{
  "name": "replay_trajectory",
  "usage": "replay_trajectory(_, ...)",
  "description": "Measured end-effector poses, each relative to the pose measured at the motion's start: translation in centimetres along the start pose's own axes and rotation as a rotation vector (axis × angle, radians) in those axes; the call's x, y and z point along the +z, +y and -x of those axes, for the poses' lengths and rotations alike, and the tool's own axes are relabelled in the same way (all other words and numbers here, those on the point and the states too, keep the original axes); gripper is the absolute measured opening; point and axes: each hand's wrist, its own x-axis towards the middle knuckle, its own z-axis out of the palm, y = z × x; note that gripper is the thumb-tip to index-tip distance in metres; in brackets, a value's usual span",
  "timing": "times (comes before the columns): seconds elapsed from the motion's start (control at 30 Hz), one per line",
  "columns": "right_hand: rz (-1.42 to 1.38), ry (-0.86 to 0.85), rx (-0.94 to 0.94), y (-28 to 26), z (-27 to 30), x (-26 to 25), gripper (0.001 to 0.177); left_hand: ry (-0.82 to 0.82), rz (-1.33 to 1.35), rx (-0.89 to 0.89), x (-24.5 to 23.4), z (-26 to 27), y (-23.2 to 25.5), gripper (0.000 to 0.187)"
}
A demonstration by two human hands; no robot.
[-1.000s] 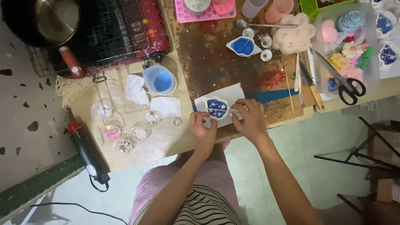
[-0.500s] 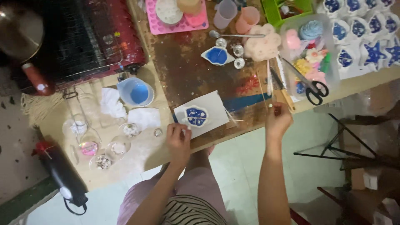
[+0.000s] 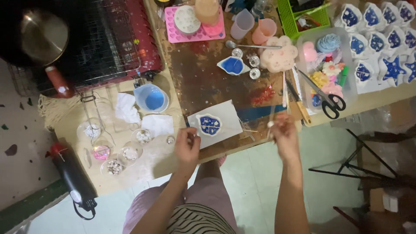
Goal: Decorating blue leaf-shaped candles with small white beads and setting them using a heat gun and a wooden stick.
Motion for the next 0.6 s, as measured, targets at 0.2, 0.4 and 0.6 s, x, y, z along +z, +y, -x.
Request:
replay_trajectory(0.2, -0.630, -0.750, 0.267, -5.4, 8.3, 2.6, 0.022, -0.445, 0.653, -0.659, -0.7, -2.2, 8.9, 0.037)
replay_trajectory(0.4, -0.906, -0.506, 0.541, -4.7, 10.6, 5.8, 0.043, -0.374, 0.987, -0.739, 0.2, 0.9, 4.3, 0.042)
replay_trajectory(0.6, -0.474, -0.350, 0.178, 1.5, 12.0, 12.1, 0.038, -0.303, 0.848, -0.896, 0.5, 3.9, 0.9, 0.043)
